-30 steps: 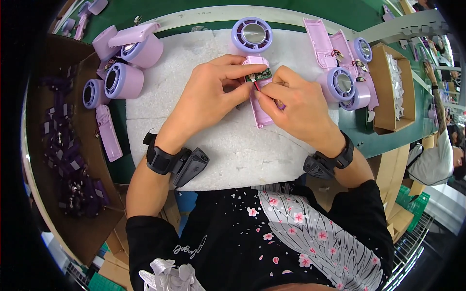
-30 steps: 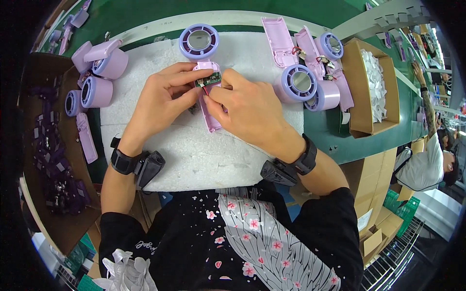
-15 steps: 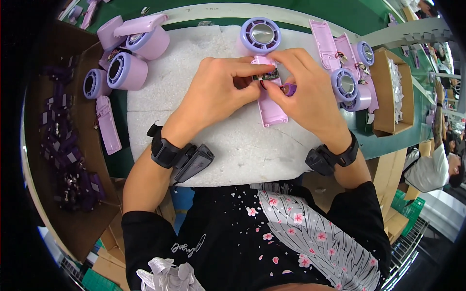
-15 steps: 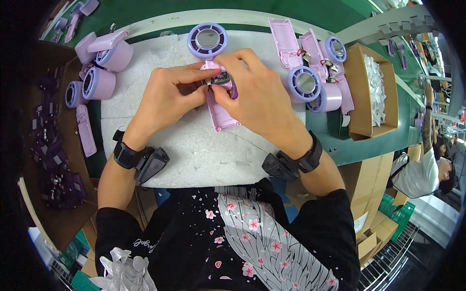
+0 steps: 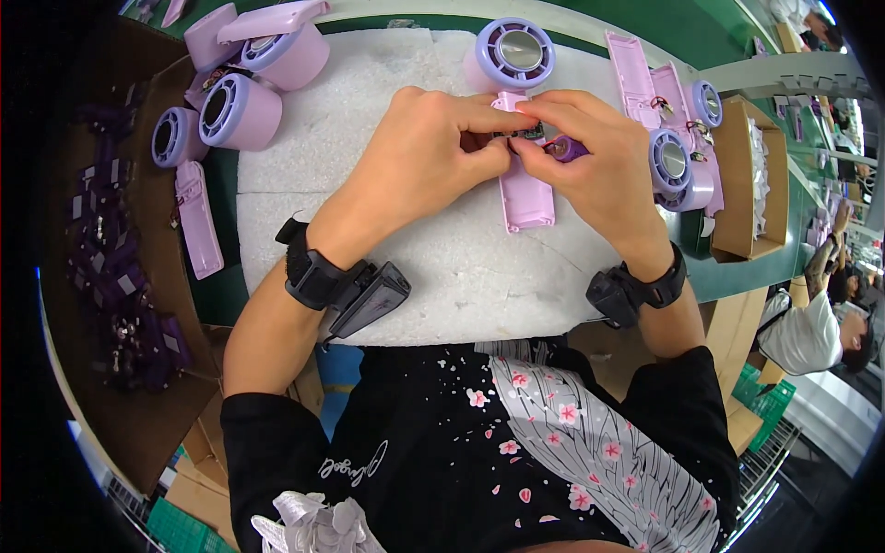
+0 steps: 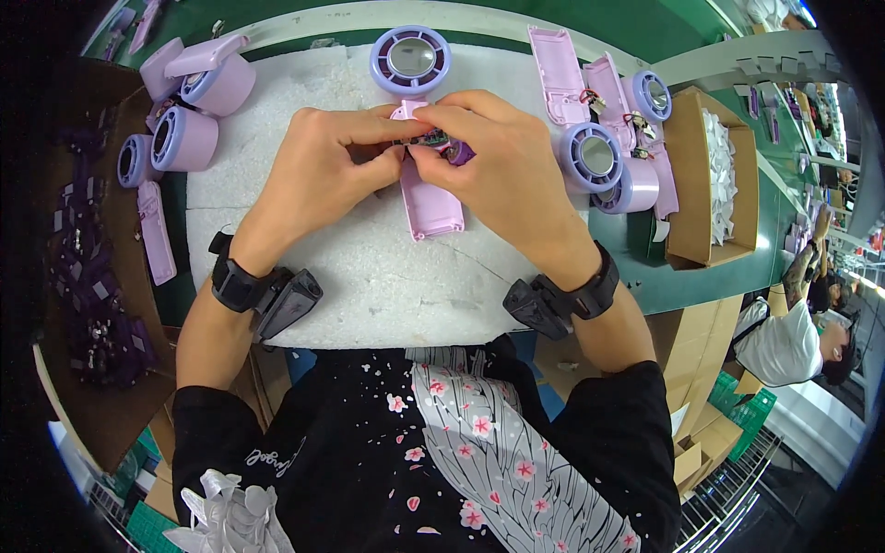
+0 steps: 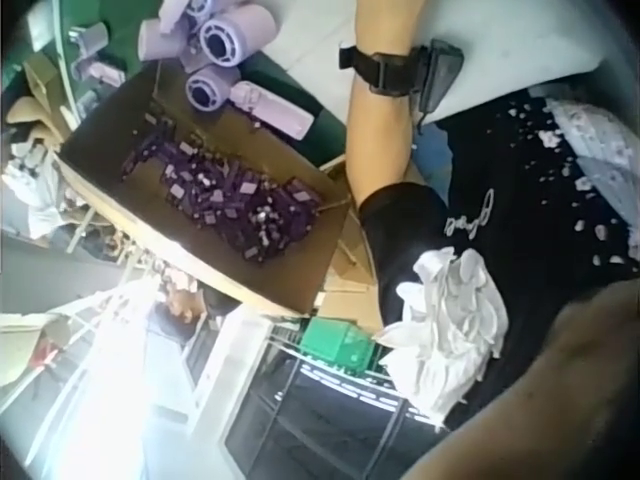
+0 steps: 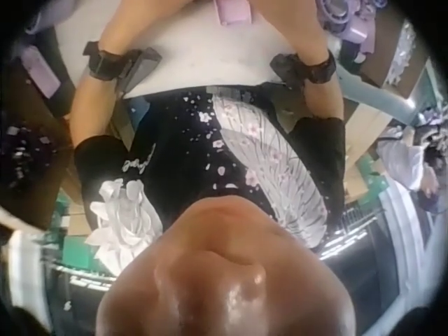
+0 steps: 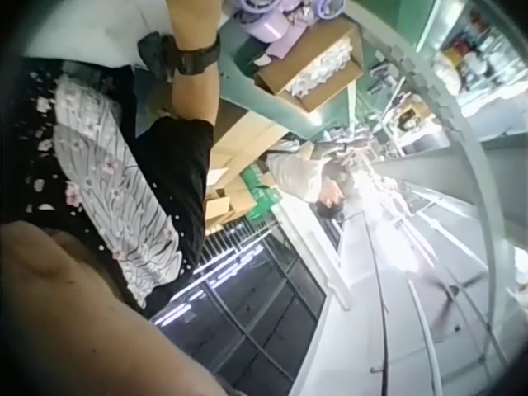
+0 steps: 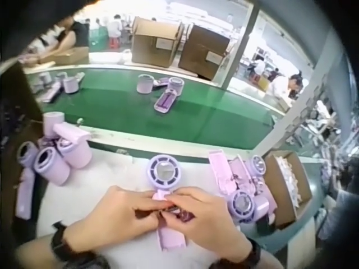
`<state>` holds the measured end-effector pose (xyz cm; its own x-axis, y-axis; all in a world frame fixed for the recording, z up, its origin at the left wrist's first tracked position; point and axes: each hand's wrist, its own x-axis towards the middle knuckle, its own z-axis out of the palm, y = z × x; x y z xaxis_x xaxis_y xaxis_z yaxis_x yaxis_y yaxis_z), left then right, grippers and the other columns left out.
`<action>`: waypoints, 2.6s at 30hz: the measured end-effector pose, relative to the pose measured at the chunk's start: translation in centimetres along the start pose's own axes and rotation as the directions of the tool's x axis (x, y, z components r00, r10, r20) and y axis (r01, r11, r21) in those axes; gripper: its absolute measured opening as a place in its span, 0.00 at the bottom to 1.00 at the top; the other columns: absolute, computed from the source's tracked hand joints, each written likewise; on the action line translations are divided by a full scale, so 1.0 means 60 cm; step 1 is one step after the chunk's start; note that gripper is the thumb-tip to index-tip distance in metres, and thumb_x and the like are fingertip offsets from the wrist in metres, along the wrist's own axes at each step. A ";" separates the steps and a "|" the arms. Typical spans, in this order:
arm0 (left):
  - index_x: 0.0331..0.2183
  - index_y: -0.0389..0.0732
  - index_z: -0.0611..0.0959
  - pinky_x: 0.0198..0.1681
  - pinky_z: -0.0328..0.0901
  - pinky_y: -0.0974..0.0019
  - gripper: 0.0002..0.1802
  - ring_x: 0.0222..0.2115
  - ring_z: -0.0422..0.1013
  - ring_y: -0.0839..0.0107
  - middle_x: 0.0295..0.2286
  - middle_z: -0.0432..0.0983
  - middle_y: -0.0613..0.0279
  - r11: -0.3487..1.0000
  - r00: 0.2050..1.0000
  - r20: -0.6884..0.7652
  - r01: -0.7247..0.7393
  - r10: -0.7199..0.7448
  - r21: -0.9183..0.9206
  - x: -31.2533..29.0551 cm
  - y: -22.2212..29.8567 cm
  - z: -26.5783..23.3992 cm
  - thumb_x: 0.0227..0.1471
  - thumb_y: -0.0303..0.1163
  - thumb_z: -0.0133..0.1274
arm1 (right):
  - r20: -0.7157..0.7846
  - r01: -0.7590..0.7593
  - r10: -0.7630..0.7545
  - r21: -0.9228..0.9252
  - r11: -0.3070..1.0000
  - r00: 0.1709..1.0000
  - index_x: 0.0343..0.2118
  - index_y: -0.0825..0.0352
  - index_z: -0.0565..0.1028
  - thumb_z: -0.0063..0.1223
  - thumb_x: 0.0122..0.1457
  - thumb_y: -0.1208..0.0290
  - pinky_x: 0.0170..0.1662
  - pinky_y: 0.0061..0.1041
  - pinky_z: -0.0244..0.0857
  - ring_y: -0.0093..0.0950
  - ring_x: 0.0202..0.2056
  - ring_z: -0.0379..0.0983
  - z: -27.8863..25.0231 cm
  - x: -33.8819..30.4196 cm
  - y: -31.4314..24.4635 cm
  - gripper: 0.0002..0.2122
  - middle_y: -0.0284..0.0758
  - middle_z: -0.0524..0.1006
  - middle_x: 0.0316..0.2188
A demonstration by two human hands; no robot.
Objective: The person assembles portable fans by connecting a circuit board to the housing, wiring and inserting batteries, and testing the connection. After the test, the person sets the fan aside on the conveyor belt and repeats the process.
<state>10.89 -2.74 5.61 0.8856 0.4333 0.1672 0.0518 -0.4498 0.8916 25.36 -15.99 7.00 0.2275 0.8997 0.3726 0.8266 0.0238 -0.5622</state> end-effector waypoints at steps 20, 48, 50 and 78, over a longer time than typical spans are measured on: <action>0.41 0.42 0.84 0.35 0.69 0.70 0.19 0.28 0.72 0.72 0.36 0.77 0.59 0.965 0.991 -0.080 0.088 -0.111 -0.248 -0.027 -0.028 -0.011 0.43 0.24 0.53 | 0.170 -0.009 0.032 -0.136 0.991 0.985 0.36 0.69 0.76 0.69 0.44 0.72 0.34 0.27 0.68 0.34 0.31 0.73 -0.028 -0.038 -0.054 0.16 0.36 0.75 0.35; 0.40 0.42 0.85 0.32 0.69 0.70 0.17 0.25 0.73 0.71 0.33 0.77 0.58 0.992 0.996 -0.091 -0.005 -0.006 -0.126 -0.032 -0.023 -0.015 0.44 0.26 0.55 | 0.205 -0.001 0.032 -0.150 0.989 0.978 0.29 0.73 0.79 0.62 0.47 0.79 0.32 0.26 0.70 0.34 0.29 0.77 -0.051 -0.060 -0.060 0.06 0.40 0.81 0.39; 0.41 0.42 0.85 0.32 0.68 0.73 0.18 0.26 0.71 0.75 0.36 0.76 0.60 0.993 0.998 -0.069 0.000 -0.008 -0.115 -0.040 -0.021 -0.023 0.45 0.24 0.54 | 0.212 0.008 0.030 -0.173 0.985 0.977 0.29 0.73 0.79 0.62 0.48 0.79 0.32 0.26 0.70 0.34 0.30 0.77 -0.047 -0.062 -0.074 0.06 0.40 0.81 0.39; 0.43 0.40 0.84 0.34 0.70 0.72 0.18 0.27 0.74 0.73 0.39 0.77 0.57 1.000 0.999 -0.036 0.014 -0.014 0.001 -0.076 0.007 -0.062 0.46 0.23 0.54 | 0.129 0.000 0.027 -0.200 0.980 0.991 0.27 0.72 0.79 0.61 0.48 0.79 0.35 0.31 0.70 0.37 0.31 0.77 -0.024 -0.069 -0.130 0.04 0.43 0.80 0.38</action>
<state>5.18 -2.03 6.80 0.8675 0.4675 0.1700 0.0645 -0.4445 0.8935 18.72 -20.51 10.94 0.1811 0.9488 0.2587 0.9129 -0.0644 -0.4031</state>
